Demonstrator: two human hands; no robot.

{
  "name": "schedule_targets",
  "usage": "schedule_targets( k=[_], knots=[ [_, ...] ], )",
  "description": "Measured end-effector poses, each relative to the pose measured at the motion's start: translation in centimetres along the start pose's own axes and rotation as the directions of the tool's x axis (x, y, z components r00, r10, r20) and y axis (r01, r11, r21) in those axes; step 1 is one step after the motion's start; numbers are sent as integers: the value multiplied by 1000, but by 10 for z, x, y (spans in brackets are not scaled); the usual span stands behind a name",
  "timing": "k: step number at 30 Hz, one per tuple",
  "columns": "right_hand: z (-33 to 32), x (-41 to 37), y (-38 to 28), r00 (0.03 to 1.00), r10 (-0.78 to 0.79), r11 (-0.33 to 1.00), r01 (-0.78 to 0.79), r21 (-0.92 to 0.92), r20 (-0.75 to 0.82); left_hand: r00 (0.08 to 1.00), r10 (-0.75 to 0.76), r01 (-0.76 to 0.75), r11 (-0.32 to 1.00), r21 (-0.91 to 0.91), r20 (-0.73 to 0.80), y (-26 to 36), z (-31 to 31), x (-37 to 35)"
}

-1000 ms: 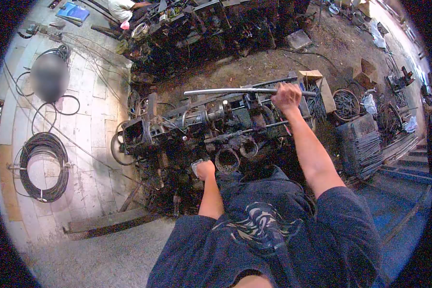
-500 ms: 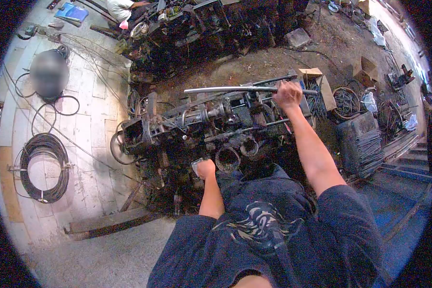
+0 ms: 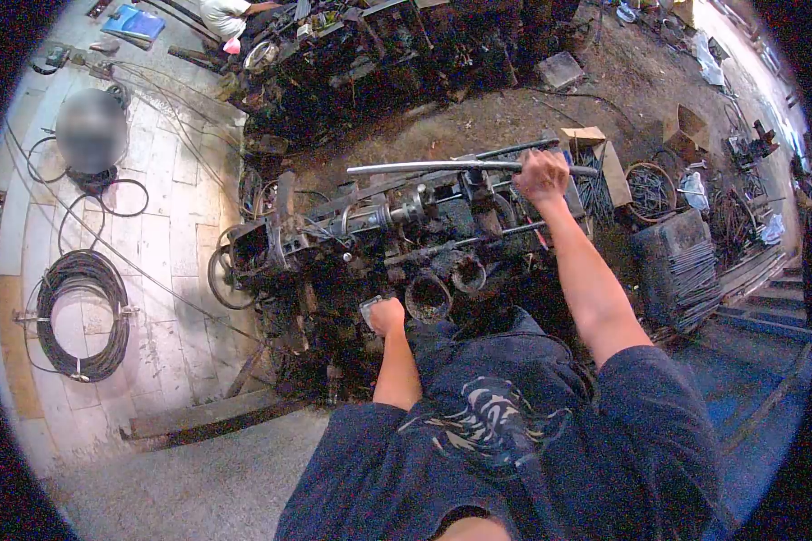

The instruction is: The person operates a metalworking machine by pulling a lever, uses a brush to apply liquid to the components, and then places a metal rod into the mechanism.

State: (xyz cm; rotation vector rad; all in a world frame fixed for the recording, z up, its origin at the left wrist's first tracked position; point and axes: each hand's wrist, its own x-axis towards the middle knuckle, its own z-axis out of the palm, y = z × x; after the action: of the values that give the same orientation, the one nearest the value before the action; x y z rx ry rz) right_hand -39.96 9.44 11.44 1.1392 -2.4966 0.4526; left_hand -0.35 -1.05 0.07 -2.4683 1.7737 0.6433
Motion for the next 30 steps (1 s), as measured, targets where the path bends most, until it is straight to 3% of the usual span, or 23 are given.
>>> schedule_targets(
  k=[2,3,5,8,10,14,17,19,20,22,24,26,27,28,30],
  knots=[
    [-3,1,0,1000,-12,1000,12,1,-6,974,198,-225,918,326,115,-14,18,23],
    [-4,1,0,1000,-21,1000,22,2,-18,974,196,-223,919,325,115,-13,17,21],
    [-5,1,1,999,-35,999,36,3,-31,1000,26,-25,995,92,-7,-3,6,7],
    [-8,0,1,1000,-26,1000,26,8,-3,998,-19,20,1000,17,-51,15,-19,-19],
    [-11,1,0,993,-3,1000,7,-28,117,999,-15,17,999,32,-48,14,-16,-16],
    [-20,4,2,985,-61,998,65,-15,159,998,-58,59,998,33,-33,15,-17,-17],
    [-29,4,12,988,-111,992,103,78,112,1000,-20,19,999,45,11,2,-1,-1],
    [-45,9,21,935,-87,993,54,104,345,999,-38,38,999,4,-8,10,-14,-13],
    [-46,10,28,933,-94,993,61,105,348,998,-55,54,998,-38,-28,14,-22,-20],
    [-51,14,38,861,1,1000,-17,25,509,999,-43,42,999,-25,-28,19,-31,-27],
    [-56,12,42,877,-52,998,32,50,478,999,-34,34,999,-3,-20,14,-28,-27],
    [-55,20,42,869,84,995,-46,-88,488,999,30,-30,999,16,15,2,-10,-9],
    [-61,23,37,851,119,993,-94,-74,512,971,229,-240,946,219,74,-31,39,37],
    [-60,23,36,851,125,992,-100,-75,509,969,236,-246,944,221,73,-21,23,28],
    [-60,24,35,852,146,989,-115,-93,503,996,88,-91,991,95,33,0,-8,-3]
  ],
)
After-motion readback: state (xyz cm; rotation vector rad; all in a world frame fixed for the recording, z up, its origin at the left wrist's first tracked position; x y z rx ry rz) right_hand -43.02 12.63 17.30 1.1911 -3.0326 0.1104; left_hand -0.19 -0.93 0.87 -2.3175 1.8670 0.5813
